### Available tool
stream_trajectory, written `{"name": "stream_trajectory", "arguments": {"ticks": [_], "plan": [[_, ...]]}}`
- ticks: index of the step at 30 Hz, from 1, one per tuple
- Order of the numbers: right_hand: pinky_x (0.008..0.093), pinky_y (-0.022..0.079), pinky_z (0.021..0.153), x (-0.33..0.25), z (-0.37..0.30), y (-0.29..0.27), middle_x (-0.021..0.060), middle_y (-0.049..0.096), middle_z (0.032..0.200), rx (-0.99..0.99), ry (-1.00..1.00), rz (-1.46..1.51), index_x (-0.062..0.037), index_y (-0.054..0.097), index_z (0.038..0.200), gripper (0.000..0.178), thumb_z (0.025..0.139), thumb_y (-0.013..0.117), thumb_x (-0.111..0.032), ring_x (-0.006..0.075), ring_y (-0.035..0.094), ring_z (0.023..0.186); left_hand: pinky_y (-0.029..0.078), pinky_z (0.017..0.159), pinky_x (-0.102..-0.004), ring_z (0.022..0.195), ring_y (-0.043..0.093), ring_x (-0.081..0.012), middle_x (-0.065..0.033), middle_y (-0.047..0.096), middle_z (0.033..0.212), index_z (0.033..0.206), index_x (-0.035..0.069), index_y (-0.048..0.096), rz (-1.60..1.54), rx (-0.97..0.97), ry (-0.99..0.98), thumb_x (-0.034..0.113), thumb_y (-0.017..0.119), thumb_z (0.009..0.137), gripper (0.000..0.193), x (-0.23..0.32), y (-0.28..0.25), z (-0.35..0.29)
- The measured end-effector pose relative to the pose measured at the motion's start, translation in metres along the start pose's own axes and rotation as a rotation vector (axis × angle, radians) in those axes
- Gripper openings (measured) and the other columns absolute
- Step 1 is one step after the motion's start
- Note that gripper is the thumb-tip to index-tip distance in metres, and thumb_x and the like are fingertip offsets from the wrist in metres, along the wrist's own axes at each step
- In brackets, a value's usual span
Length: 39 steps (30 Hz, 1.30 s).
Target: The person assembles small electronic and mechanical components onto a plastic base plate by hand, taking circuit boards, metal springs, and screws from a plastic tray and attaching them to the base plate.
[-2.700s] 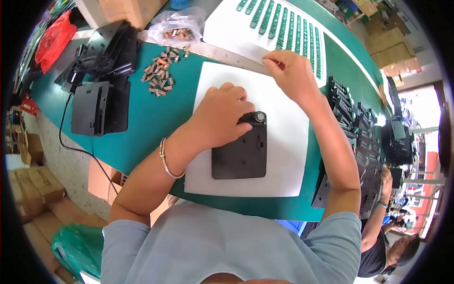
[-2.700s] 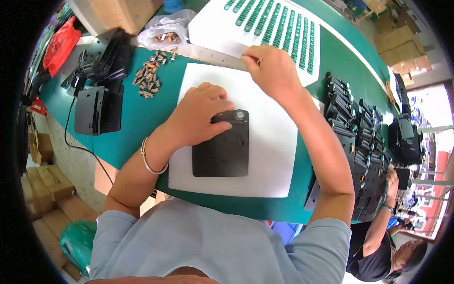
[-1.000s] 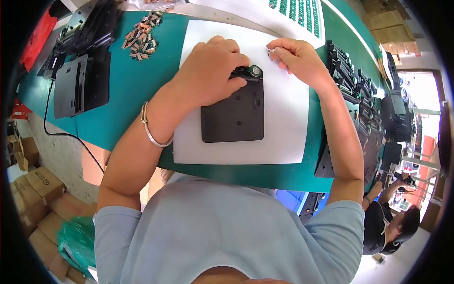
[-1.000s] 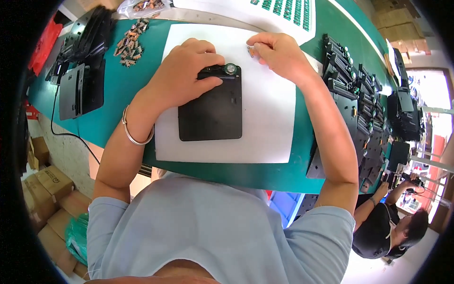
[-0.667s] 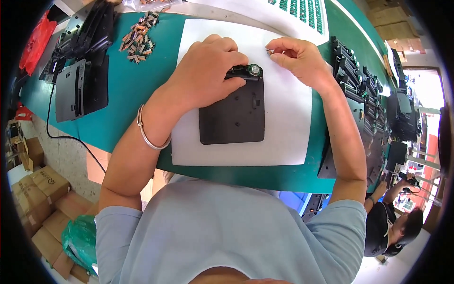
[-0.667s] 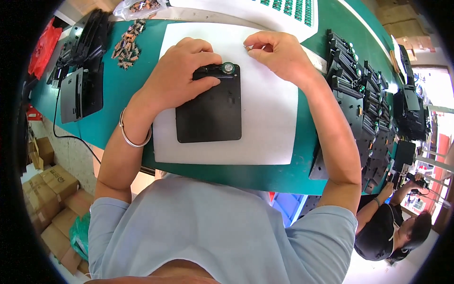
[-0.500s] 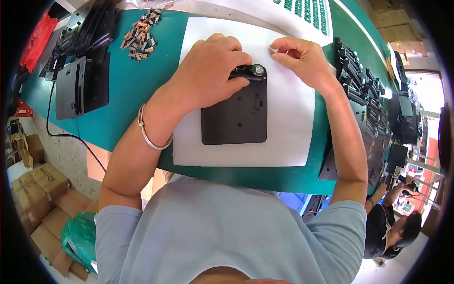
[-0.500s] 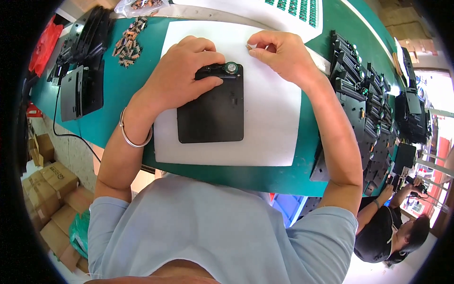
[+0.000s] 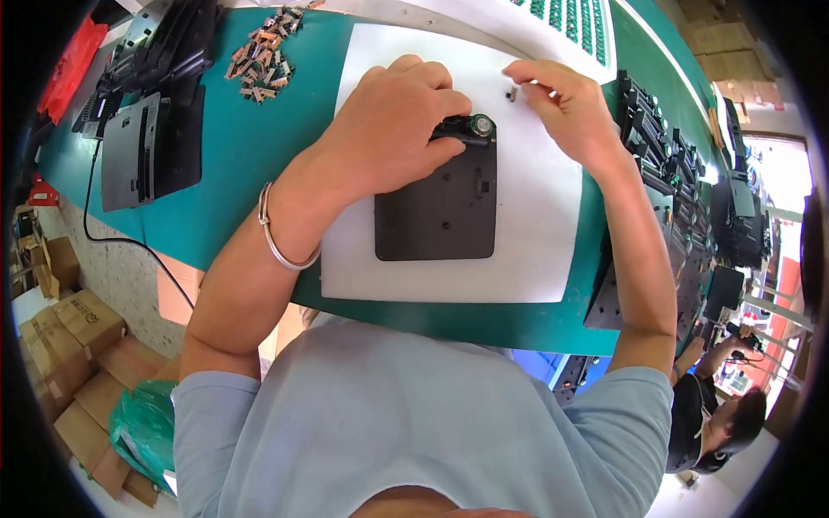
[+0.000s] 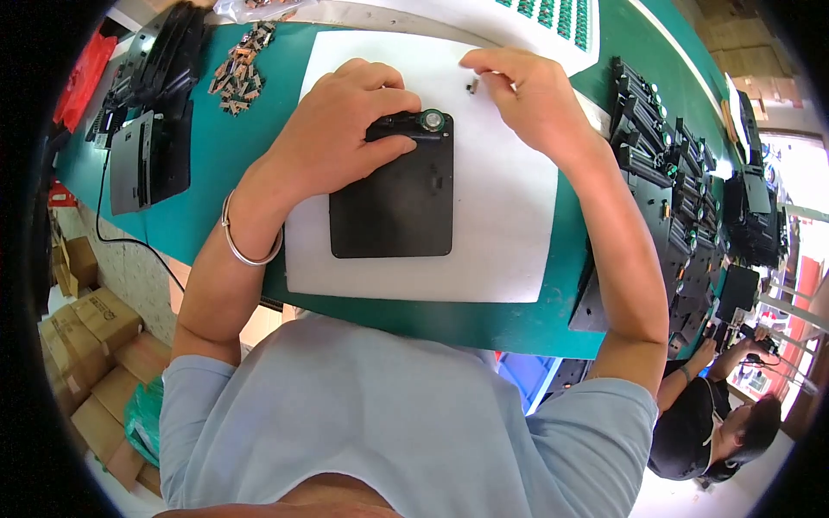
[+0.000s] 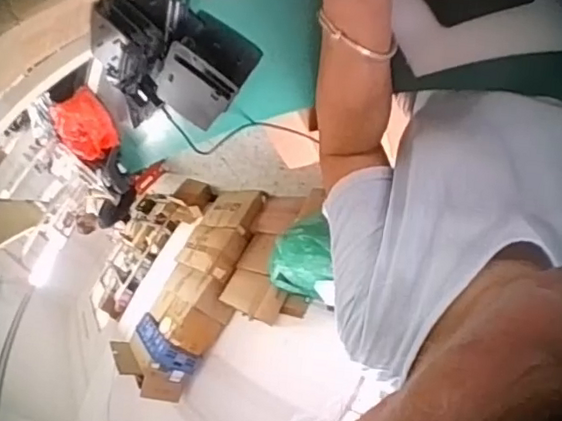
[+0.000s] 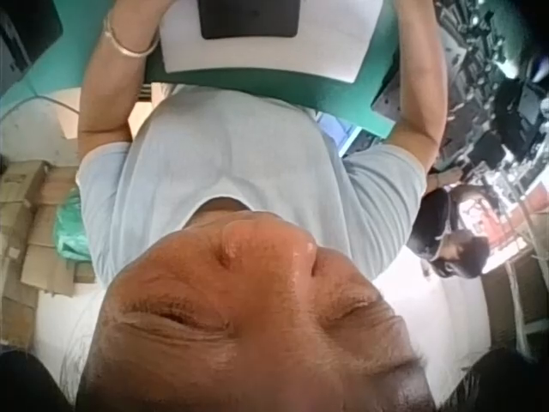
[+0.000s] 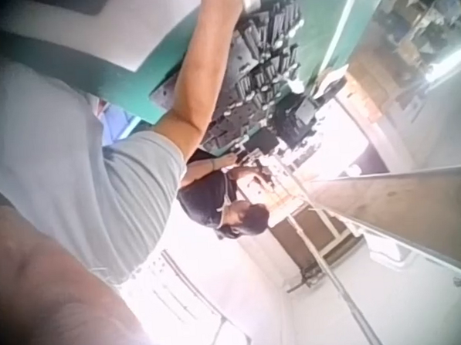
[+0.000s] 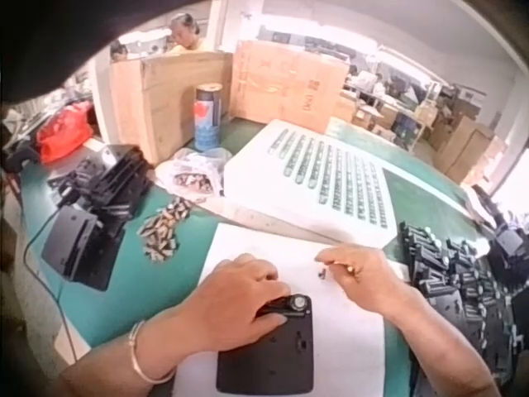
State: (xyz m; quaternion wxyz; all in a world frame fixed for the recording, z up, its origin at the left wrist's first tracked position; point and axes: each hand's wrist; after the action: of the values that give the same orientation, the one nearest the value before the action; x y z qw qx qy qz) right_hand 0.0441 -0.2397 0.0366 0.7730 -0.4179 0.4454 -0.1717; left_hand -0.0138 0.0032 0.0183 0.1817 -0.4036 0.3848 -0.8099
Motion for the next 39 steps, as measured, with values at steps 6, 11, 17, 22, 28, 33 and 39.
{"name": "stream_trajectory", "arguments": {"ticks": [6,11,17,22,28,33,39], "plan": [[0.0303,0.052,0.069,-0.02,-0.008,-0.004,0.008,0.069,0.096,-0.061,0.312,-0.159,-0.0066,0.069,0.111,0.028,0.084,0.07,-0.015,0.0146,0.059,0.072,0.049,0.081,-0.0389,0.095,0.057,-0.0294,-0.0092,0.063,0.099,0.098,0.006,0.069,0.021,0.014,0.005,0.016,0.077,0.073,0.028,-0.001,0.0,-0.002],[0.0294,0.051,0.067,-0.016,-0.012,0.003,0.0075,0.069,0.096,-0.014,0.294,-0.098,-0.0059,0.071,0.106,0.025,0.083,0.072,-0.016,0.0144,0.059,0.071,0.049,0.081,-0.0388,0.095,0.057,-0.0293,-0.0093,0.063,0.098,0.098,0.006,0.069,0.01,0.019,0.013,0.016,0.077,0.073,0.028,-0.002,0.002,-0.002],[0.029,0.051,0.065,-0.016,-0.007,0.006,0.0074,0.069,0.09,-0.004,0.187,-0.073,-0.0052,0.071,0.101,0.02,0.085,0.072,-0.016,0.0143,0.058,0.067,0.049,0.082,-0.0389,0.095,0.057,-0.0294,-0.0094,0.063,0.099,0.098,0.006,0.07,0.015,0.013,0.006,0.016,0.077,0.073,0.028,-0.002,0.001,-0.001],[0.0278,0.051,0.064,-0.013,-0.003,0.009,0.0068,0.069,0.087,-0.018,0.162,-0.055,-0.0053,0.072,0.102,0.019,0.085,0.071,-0.015,0.0136,0.058,0.067,0.049,0.082,-0.0391,0.095,0.057,-0.0295,-0.0094,0.063,0.099,0.098,0.006,0.069,0.021,0.011,0.0,0.016,0.077,0.072,0.028,-0.002,0.001,-0.001],[0.0262,0.05,0.066,-0.011,-0.006,0.007,0.0054,0.07,0.085,0.011,0.24,0.052,-0.0044,0.072,0.1,0.017,0.086,0.071,-0.015,0.0114,0.058,0.067,0.049,0.081,-0.0393,0.094,0.057,-0.0298,-0.0094,0.063,0.099,0.096,0.006,0.069,0.017,0.023,0.017,0.016,0.077,0.072,0.028,-0.002,0.002,0.0],[0.0219,0.042,0.056,-0.039,-0.038,-0.003,0.0012,0.067,0.082,-0.115,0.304,0.39,-0.003,0.068,0.1,0.013,0.088,0.068,-0.009,0.007,0.052,0.063,0.049,0.081,-0.0394,0.093,0.058,-0.03,-0.009,0.063,0.097,0.097,0.006,0.068,0.026,0.025,0.01,0.015,0.076,0.072,0.027,-0.002,0.002,-0.002],[0.0218,0.038,0.055,-0.067,-0.066,0.006,0.0021,0.063,0.089,-0.179,0.157,0.307,-0.0077,0.069,0.101,0.018,0.085,0.069,0.0,0.0077,0.054,0.07,0.05,0.082,-0.0393,0.094,0.058,-0.0296,-0.0087,0.063,0.098,0.098,0.006,0.068,0.03,0.035,0.017,0.016,0.075,0.073,0.028,-0.003,0.002,-0.001]]}}
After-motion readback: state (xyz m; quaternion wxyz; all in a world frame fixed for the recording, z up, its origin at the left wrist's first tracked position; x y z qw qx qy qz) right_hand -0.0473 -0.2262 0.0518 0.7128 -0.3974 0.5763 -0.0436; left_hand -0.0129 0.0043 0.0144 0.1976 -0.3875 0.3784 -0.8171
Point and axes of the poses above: each hand's wrist, its own z-axis towards the middle knuckle, its own y-axis out of the palm, x = y × z
